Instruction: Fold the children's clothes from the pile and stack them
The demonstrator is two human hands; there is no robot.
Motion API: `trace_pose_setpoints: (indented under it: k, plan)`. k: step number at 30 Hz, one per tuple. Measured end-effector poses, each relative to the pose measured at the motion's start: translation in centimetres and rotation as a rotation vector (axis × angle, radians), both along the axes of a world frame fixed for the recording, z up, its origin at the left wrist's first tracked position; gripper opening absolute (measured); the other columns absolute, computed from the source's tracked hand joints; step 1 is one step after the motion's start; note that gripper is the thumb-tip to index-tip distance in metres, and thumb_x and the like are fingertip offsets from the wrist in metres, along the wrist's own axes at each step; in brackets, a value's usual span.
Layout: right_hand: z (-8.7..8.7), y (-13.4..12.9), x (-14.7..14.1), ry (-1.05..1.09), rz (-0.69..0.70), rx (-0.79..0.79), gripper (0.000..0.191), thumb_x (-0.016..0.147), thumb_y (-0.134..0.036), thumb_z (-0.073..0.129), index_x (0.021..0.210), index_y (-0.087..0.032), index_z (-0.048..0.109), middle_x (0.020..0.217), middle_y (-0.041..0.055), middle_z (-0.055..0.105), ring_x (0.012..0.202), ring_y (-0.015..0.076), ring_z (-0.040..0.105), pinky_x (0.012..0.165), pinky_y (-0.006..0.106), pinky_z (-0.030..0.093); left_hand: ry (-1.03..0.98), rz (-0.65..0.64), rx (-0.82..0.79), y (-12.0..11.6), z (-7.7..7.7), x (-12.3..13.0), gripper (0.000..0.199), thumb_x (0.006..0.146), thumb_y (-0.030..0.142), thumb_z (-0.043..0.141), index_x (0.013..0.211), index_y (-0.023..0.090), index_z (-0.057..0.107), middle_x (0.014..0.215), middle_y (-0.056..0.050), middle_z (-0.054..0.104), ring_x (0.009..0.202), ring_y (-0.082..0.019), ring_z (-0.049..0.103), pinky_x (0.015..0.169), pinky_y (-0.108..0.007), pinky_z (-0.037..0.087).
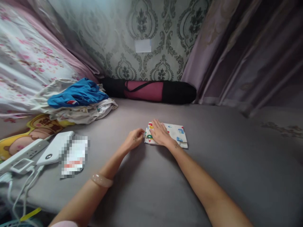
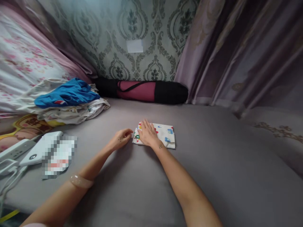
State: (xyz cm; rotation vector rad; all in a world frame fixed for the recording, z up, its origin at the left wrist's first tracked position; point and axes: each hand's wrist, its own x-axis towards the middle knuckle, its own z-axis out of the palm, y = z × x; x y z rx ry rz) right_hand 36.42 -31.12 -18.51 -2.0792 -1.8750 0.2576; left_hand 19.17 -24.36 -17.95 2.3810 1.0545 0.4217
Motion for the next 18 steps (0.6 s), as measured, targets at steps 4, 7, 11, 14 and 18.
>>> trace_pose_setpoints:
  k: [4, 7, 11, 14, 18]
  plan:
    - [-0.5, -2.2, 2.0, -0.092, -0.236, 0.03, 0.062, 0.097, -0.038, 0.022, 0.149, -0.003, 0.023, 0.157, 0.0165, 0.018, 0.146, 0.0239, 0.008, 0.117, 0.044, 0.004, 0.004, -0.034, -0.002, -0.2, 0.0, 1.3, 0.029, 0.083, 0.021, 0.046, 0.101, 0.015, 0.068, 0.087, -0.007, 0.072, 0.077, -0.018, 0.062, 0.07, -0.025, 0.045]
    - [-1.1, -2.9, 3.2, -0.022, -0.218, -0.108, 0.063, 0.097, -0.04, 0.023, 0.148, -0.003, 0.026, 0.156, 0.0166, 0.022, 0.145, 0.0248, 0.014, 0.116, 0.045, 0.007, 0.012, -0.041, -0.002, -0.3, -0.2, 2.5, 0.026, 0.084, 0.023, 0.047, 0.096, 0.016, 0.069, 0.083, -0.006, 0.071, 0.074, -0.017, 0.062, 0.068, -0.025, 0.044]
    - [-0.2, -3.3, 5.8, 0.156, -0.247, -0.021, 0.056, 0.097, -0.039, 0.025, 0.144, -0.01, 0.036, 0.151, 0.0131, 0.036, 0.139, 0.0201, 0.031, 0.113, 0.036, 0.023, 0.029, 0.044, 0.071, 0.1, -0.9, 3.2, 0.025, 0.084, 0.026, 0.049, 0.096, 0.016, 0.068, 0.085, -0.008, 0.069, 0.077, -0.018, 0.062, 0.071, -0.026, 0.045]
    - [1.0, -4.6, 8.7, 0.175, -0.487, 0.066, 0.047, 0.093, -0.031, 0.036, 0.135, -0.013, 0.05, 0.135, 0.0133, 0.056, 0.123, 0.0212, 0.052, 0.1, 0.032, 0.039, 0.041, 0.133, 0.103, 0.8, -1.3, 2.8, 0.027, 0.084, 0.028, 0.051, 0.101, 0.015, 0.067, 0.09, -0.009, 0.069, 0.082, -0.019, 0.063, 0.075, -0.027, 0.046]
    - [1.4, -7.0, 11.3, 0.118, -0.738, -0.091, 0.037, 0.091, -0.035, 0.041, 0.106, -0.016, 0.07, 0.106, 0.0163, 0.07, 0.1, 0.026, 0.065, 0.08, 0.031, 0.046, 0.104, 0.219, -0.005, 1.5, -0.9, 2.6, 0.03, 0.084, 0.032, 0.053, 0.103, 0.013, 0.066, 0.094, -0.011, 0.071, 0.088, -0.021, 0.065, 0.073, -0.026, 0.045]
